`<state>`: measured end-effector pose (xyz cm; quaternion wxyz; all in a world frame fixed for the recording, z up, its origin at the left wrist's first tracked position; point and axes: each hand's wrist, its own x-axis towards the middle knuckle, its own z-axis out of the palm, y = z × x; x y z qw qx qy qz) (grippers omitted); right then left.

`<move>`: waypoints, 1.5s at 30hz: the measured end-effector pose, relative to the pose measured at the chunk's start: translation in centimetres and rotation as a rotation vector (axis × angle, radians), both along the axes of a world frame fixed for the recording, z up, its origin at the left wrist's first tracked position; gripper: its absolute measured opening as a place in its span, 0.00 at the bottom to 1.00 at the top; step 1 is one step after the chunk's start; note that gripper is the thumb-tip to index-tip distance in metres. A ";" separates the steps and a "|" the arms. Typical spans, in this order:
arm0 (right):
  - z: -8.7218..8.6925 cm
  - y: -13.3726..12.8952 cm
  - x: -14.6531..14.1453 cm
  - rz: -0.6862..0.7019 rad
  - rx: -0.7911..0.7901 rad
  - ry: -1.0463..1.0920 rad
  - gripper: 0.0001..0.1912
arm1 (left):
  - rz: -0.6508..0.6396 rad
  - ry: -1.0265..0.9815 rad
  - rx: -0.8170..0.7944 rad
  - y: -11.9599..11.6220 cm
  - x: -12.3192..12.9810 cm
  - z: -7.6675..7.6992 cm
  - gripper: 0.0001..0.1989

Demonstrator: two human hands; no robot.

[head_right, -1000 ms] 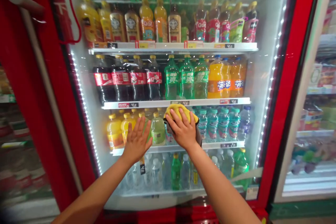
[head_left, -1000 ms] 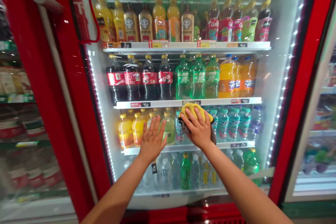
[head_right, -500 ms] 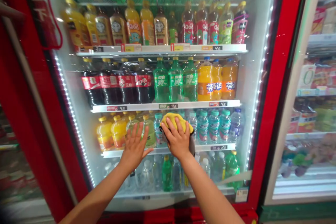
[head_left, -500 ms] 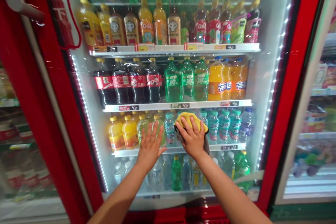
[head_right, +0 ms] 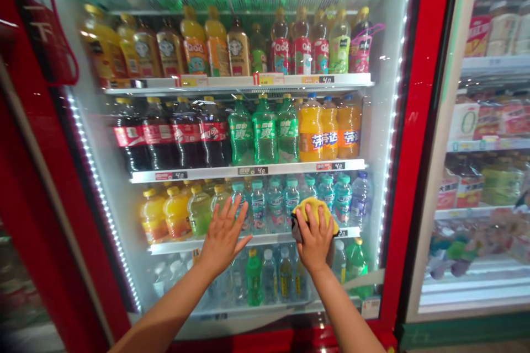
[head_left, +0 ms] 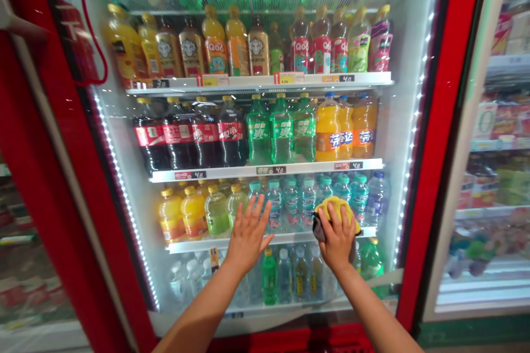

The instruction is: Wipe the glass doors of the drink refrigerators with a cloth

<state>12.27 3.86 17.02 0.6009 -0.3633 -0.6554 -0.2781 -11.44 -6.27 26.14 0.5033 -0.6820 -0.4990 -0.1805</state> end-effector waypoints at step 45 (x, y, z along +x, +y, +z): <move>-0.2 6.3 12.4 -0.212 -0.119 0.323 0.43 | -0.334 0.088 -0.032 8.6 12.7 0.2 0.44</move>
